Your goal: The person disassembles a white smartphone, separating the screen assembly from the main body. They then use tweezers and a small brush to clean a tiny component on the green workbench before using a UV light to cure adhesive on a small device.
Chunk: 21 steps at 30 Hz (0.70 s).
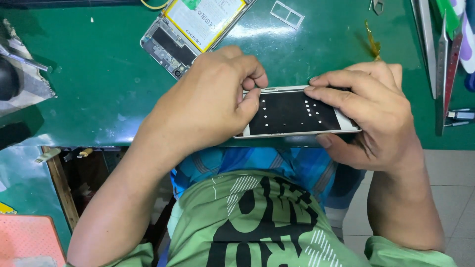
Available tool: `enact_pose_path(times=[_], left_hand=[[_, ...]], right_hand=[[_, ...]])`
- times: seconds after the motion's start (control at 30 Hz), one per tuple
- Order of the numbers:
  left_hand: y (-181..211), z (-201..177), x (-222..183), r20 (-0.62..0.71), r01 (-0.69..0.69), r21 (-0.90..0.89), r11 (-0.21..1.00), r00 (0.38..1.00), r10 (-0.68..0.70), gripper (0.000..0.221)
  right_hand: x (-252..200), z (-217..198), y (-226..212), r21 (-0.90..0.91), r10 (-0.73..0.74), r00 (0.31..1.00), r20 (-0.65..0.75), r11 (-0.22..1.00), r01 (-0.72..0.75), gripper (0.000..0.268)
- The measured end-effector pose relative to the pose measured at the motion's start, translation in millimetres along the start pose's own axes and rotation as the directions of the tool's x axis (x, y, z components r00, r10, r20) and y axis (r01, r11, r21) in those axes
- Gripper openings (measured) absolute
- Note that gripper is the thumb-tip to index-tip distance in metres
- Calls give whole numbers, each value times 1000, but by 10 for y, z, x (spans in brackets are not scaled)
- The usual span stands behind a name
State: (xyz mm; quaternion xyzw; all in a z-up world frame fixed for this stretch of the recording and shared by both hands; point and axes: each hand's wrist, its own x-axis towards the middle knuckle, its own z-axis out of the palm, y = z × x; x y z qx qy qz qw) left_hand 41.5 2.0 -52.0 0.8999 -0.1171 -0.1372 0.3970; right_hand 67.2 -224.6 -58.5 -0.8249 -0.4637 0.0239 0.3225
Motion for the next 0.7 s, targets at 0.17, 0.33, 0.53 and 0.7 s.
enact_pose_path(times=[0.17,0.33,0.53,0.7], left_hand=[[12,21,-39,-19,-4,-9,1000,1000,3,16],[27,79,-96,-78,-10,2,1000,997,10,17],[80,-20,-39,52,124,10,992,991,-124,16],[131,-133,82,252,101,125,987,959,-131,19]], right_hand=[[-5,9,-16,-37,4,1000,0,999,-4,43],[-15,25,-38,-118,19,1000,6,993,-18,54],[-1,28,-31,-181,-18,999,34,983,24,49],[-7,27,-16,-137,-8,998,57,990,16,50]])
